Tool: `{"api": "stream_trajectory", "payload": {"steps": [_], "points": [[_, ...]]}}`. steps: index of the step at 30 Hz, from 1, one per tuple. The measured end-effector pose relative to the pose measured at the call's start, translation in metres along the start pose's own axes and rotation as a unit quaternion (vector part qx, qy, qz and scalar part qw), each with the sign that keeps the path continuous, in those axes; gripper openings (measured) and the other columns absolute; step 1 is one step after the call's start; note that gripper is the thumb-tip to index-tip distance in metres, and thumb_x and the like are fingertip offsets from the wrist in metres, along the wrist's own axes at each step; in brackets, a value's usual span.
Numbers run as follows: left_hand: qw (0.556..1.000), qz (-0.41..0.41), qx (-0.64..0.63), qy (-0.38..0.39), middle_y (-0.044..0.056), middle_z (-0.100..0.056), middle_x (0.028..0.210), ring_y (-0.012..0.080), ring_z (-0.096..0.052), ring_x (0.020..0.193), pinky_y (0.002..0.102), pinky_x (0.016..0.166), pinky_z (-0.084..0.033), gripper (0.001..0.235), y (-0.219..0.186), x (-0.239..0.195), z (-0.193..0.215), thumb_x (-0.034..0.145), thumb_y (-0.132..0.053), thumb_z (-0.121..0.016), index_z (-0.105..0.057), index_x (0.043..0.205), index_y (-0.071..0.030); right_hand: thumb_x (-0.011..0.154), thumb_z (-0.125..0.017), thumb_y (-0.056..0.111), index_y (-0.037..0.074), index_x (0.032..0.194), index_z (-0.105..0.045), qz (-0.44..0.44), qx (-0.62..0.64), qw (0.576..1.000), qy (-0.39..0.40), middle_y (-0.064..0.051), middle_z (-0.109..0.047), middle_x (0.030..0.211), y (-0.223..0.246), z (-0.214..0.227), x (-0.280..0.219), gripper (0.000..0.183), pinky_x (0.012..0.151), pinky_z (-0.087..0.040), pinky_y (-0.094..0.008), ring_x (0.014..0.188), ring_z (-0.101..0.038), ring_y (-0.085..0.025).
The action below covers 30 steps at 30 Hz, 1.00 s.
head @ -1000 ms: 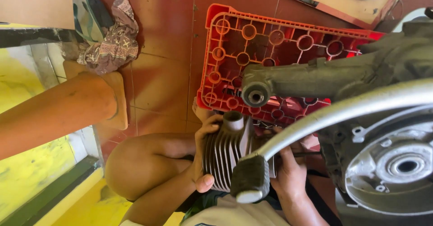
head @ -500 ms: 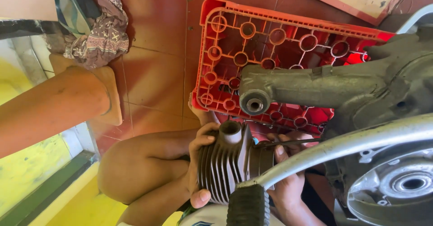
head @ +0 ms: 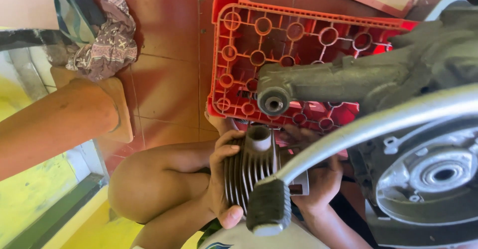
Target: Disassembling a motorcycle engine by removing bolts and the cylinder block
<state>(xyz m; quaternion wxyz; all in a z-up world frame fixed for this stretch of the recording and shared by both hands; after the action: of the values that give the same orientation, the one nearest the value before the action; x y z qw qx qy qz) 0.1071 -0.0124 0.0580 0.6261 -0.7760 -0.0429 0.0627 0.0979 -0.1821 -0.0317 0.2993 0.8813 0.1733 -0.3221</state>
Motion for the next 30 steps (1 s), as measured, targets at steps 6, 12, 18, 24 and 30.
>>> {"api": "stream_trajectory", "payload": {"steps": [6,12,18,24,30], "points": [[0.999,0.018,-0.050,0.003,0.018,-0.032,0.151,0.0355,-0.038,0.143,0.052,0.121,-0.042,0.070,0.004,-0.007,-0.004,0.099,-0.059,-0.066,-0.037,0.145,-0.014,0.100,-0.038,0.065,0.003,0.135,-0.055,-0.055,0.094,0.993,-0.035,-0.021,-0.059,0.120,-0.018,0.014,0.000,0.074,0.096,-0.046,-0.040,0.112,-0.061,-0.033],[1.000,-0.007,0.003,0.005,0.024,-0.035,0.153,0.0326,-0.036,0.144,0.046,0.124,-0.024,0.097,0.023,-0.012,0.014,0.084,-0.072,-0.071,-0.033,0.141,-0.003,0.098,-0.050,0.058,0.006,0.127,-0.068,-0.052,0.075,0.979,-0.181,-0.015,-0.074,0.113,-0.003,-0.031,-0.007,0.062,0.103,-0.053,-0.037,0.110,-0.070,-0.026],[0.997,0.010,-0.068,0.030,0.021,-0.039,0.154,0.0310,-0.043,0.141,0.050,0.124,-0.028,0.082,0.062,-0.026,0.039,0.090,-0.057,-0.058,-0.030,0.146,-0.005,0.100,-0.020,0.068,0.008,0.148,-0.056,-0.010,-0.097,0.995,0.005,-0.017,-0.065,0.137,-0.006,-0.002,0.005,0.085,0.118,-0.040,-0.041,0.136,-0.054,-0.027],[0.989,0.043,-0.137,0.038,0.017,-0.043,0.156,0.0308,-0.049,0.140,0.056,0.124,-0.033,0.067,0.074,-0.017,0.057,0.097,-0.046,-0.040,-0.029,0.152,-0.009,0.102,-0.016,0.064,0.009,0.148,-0.056,-0.015,-0.179,0.983,0.046,-0.015,-0.068,0.135,0.001,-0.010,0.006,0.082,0.107,-0.050,-0.049,0.131,-0.062,-0.033],[0.990,0.035,-0.123,0.053,0.012,-0.040,0.159,0.0283,-0.043,0.146,0.055,0.127,-0.029,0.064,0.064,-0.010,0.054,0.102,-0.049,-0.038,-0.028,0.156,-0.015,0.097,-0.031,0.071,0.007,0.152,-0.045,0.002,-0.239,0.970,0.032,-0.025,-0.058,0.140,0.019,-0.019,-0.005,0.085,0.108,-0.050,-0.051,0.125,-0.066,-0.039]]}}
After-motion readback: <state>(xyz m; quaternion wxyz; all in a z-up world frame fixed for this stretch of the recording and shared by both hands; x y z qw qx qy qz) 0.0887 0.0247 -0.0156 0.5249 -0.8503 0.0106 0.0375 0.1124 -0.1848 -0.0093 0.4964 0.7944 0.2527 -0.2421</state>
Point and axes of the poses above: each hand's wrist, its own x-axis towards the middle knuckle, its own z-axis out of the back of the hand, y = z × x, the point moved 7 cm from there along x, towards the middle knuckle
